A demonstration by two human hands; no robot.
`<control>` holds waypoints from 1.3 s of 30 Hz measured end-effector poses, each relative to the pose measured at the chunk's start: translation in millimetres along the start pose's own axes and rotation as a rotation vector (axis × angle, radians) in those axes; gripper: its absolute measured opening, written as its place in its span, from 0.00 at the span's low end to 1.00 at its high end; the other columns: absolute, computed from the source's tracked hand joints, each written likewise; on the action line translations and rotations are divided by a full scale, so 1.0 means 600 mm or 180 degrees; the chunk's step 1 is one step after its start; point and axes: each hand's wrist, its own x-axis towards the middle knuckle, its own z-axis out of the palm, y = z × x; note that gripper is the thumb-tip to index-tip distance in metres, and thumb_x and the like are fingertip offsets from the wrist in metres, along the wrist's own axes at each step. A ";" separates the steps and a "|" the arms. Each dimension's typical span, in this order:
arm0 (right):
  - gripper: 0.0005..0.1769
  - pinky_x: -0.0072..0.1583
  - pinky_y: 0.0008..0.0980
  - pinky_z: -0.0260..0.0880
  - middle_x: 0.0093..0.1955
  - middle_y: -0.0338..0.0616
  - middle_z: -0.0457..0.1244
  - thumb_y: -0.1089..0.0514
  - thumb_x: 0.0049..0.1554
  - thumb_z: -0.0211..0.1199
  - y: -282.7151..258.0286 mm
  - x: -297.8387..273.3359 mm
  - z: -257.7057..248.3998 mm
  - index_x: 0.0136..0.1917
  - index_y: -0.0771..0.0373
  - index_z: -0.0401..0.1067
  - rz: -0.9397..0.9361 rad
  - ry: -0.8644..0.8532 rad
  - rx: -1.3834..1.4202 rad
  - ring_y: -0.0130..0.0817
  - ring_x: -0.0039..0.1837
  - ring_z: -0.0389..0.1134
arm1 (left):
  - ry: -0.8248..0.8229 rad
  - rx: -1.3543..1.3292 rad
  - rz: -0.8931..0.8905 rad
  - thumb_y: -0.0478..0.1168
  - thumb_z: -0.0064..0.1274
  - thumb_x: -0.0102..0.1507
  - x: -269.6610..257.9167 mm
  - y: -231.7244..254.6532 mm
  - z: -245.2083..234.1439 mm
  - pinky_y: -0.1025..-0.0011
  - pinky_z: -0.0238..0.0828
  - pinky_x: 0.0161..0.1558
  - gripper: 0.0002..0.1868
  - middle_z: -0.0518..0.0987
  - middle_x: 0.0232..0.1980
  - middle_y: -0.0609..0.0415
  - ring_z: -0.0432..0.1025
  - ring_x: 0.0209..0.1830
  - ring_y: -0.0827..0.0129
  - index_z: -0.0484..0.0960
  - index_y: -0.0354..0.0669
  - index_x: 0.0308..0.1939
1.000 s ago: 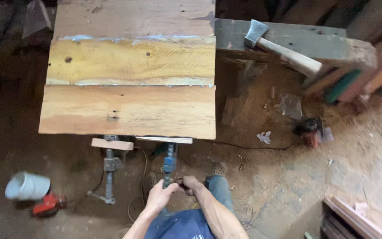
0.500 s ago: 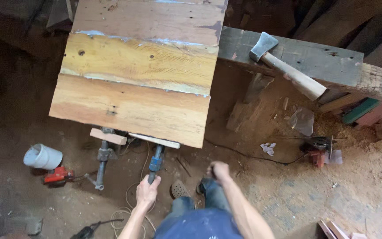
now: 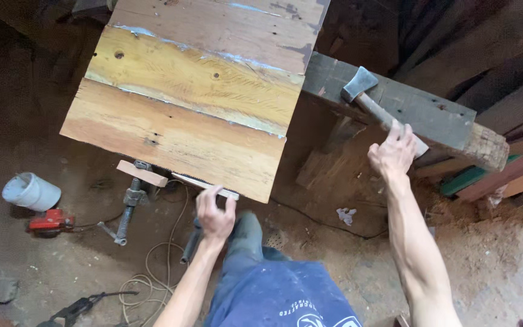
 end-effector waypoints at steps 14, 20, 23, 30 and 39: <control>0.34 0.56 0.47 0.74 0.55 0.56 0.67 0.59 0.46 0.73 -0.040 0.093 0.030 0.64 0.67 0.65 0.1171 -0.2822 0.2439 0.44 0.54 0.71 | -0.0065 0.0109 0.0200 0.36 0.56 0.63 0.282 -0.060 0.283 0.53 0.65 0.61 0.19 0.77 0.57 0.42 0.69 0.58 0.47 0.75 0.37 0.58; 0.34 0.48 0.44 0.76 0.48 0.53 0.66 0.63 0.45 0.70 -0.128 0.070 0.068 0.63 0.66 0.59 0.2194 -0.2091 0.5001 0.41 0.45 0.72 | -0.0037 0.0556 0.0255 0.39 0.54 0.67 0.322 -0.036 0.310 0.51 0.63 0.63 0.19 0.74 0.60 0.42 0.68 0.62 0.47 0.74 0.38 0.60; 0.34 0.53 0.42 0.76 0.50 0.54 0.66 0.65 0.46 0.70 -0.130 0.087 0.035 0.64 0.70 0.60 0.1563 -0.2218 0.5047 0.43 0.48 0.73 | -0.0040 0.0723 0.0116 0.40 0.51 0.69 0.318 -0.029 0.313 0.51 0.63 0.65 0.18 0.74 0.62 0.41 0.67 0.64 0.47 0.73 0.38 0.61; 0.42 0.50 0.41 0.75 0.54 0.51 0.67 0.63 0.43 0.69 -0.173 0.130 -0.061 0.67 0.63 0.54 -0.0022 -0.3073 0.2968 0.40 0.51 0.71 | 0.0753 0.0838 -0.0597 0.35 0.47 0.72 0.290 -0.075 0.305 0.51 0.63 0.67 0.17 0.71 0.66 0.41 0.66 0.67 0.46 0.71 0.38 0.65; 0.31 0.49 0.41 0.74 0.48 0.57 0.70 0.53 0.57 0.67 -0.276 0.160 -0.103 0.67 0.65 0.57 -0.1855 -0.2234 0.2388 0.45 0.47 0.75 | 0.0840 0.1465 -0.1205 0.34 0.47 0.71 0.259 -0.126 0.267 0.50 0.57 0.73 0.21 0.64 0.71 0.41 0.60 0.74 0.43 0.67 0.41 0.68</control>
